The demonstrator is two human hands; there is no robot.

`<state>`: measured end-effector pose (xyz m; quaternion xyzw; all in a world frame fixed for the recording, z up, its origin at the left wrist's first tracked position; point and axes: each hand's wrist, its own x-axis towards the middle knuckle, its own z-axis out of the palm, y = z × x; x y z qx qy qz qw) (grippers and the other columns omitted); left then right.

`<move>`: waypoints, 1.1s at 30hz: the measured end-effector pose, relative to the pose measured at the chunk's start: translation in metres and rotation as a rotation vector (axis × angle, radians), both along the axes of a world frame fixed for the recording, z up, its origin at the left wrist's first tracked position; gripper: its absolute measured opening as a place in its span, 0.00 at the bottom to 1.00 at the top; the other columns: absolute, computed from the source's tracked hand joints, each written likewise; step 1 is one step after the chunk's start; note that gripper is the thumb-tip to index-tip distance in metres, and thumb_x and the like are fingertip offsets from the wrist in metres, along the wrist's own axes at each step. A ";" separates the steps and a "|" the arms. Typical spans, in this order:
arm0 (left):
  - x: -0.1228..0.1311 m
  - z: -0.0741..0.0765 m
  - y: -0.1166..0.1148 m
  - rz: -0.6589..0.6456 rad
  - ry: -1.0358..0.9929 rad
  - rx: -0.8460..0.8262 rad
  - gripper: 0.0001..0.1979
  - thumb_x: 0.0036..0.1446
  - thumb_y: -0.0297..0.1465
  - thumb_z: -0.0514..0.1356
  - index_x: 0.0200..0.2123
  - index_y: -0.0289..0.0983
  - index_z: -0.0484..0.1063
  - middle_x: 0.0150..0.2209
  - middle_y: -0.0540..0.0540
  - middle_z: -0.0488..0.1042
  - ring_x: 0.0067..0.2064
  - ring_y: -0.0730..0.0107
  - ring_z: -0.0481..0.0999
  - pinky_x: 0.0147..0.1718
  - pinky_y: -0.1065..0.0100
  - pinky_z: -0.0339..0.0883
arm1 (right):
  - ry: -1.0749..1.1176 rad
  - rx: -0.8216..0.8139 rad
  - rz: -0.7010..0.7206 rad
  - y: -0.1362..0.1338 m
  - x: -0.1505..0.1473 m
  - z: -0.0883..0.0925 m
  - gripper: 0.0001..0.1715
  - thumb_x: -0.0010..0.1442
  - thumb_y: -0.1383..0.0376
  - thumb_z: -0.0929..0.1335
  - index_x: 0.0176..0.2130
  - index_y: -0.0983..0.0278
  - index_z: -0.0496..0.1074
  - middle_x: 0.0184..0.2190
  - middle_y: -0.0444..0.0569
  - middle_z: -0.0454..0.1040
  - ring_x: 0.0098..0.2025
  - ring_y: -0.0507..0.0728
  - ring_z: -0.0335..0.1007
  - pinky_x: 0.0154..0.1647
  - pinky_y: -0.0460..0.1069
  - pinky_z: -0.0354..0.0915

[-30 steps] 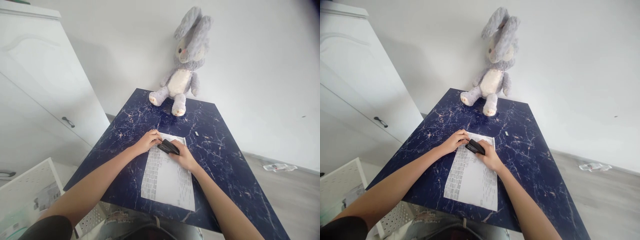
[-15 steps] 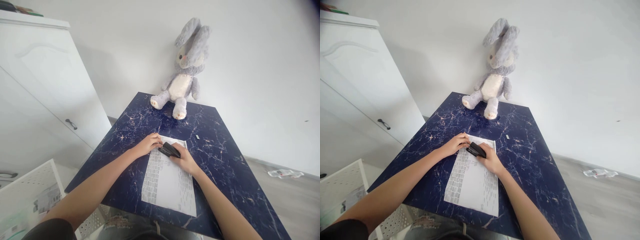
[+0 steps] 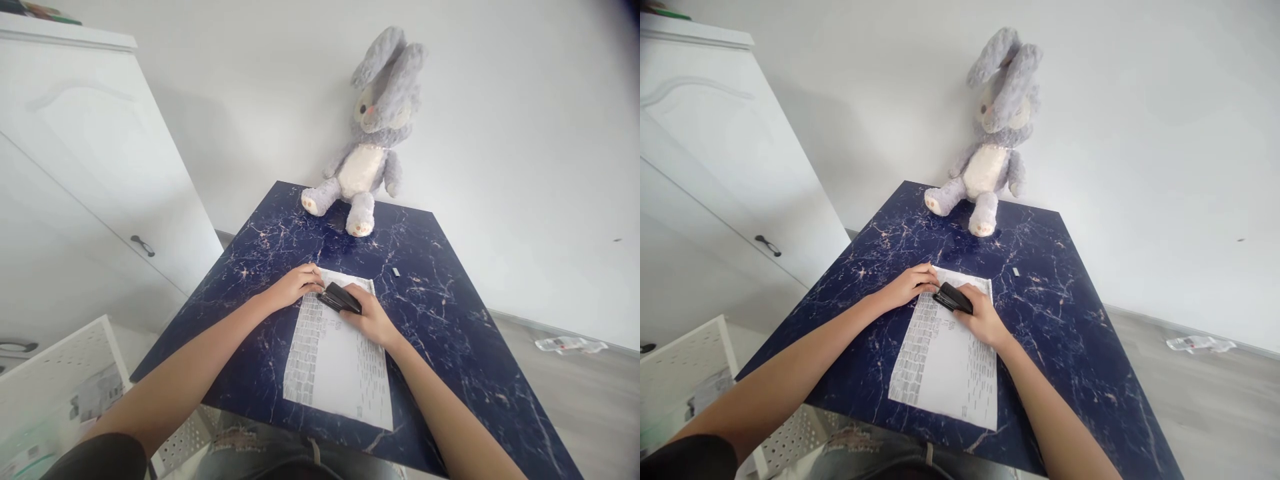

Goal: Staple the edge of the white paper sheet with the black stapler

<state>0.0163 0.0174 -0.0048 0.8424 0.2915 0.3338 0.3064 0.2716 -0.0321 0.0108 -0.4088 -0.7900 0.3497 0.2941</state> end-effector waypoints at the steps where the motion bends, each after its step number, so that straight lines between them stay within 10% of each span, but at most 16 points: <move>1: 0.000 0.000 0.000 -0.002 0.005 0.004 0.13 0.66 0.39 0.59 0.43 0.38 0.80 0.42 0.42 0.73 0.46 0.62 0.72 0.49 0.61 0.64 | 0.000 -0.002 -0.001 0.000 0.000 0.000 0.13 0.55 0.70 0.68 0.42 0.62 0.71 0.38 0.46 0.73 0.41 0.59 0.68 0.45 0.54 0.62; 20: -0.001 0.011 -0.004 0.098 -0.034 -0.192 0.09 0.56 0.36 0.68 0.38 0.40 0.83 0.37 0.45 0.79 0.37 0.66 0.77 0.39 0.67 0.68 | 0.018 0.040 0.049 -0.001 0.000 0.003 0.15 0.57 0.69 0.68 0.46 0.61 0.72 0.40 0.48 0.73 0.43 0.60 0.69 0.46 0.54 0.64; 26: -0.006 0.011 -0.007 0.027 -0.047 -0.108 0.08 0.58 0.36 0.67 0.39 0.41 0.83 0.40 0.44 0.79 0.41 0.66 0.79 0.45 0.65 0.69 | 0.029 -0.001 0.041 -0.002 -0.001 0.006 0.14 0.58 0.69 0.68 0.45 0.61 0.73 0.40 0.49 0.73 0.44 0.61 0.69 0.47 0.54 0.63; 33: -0.025 0.020 -0.003 -0.152 -0.060 -0.383 0.15 0.58 0.38 0.66 0.47 0.41 0.82 0.44 0.42 0.82 0.45 0.61 0.81 0.47 0.63 0.72 | 0.101 -0.099 0.113 -0.001 0.004 0.014 0.08 0.58 0.64 0.71 0.40 0.62 0.75 0.37 0.47 0.72 0.40 0.59 0.68 0.41 0.52 0.61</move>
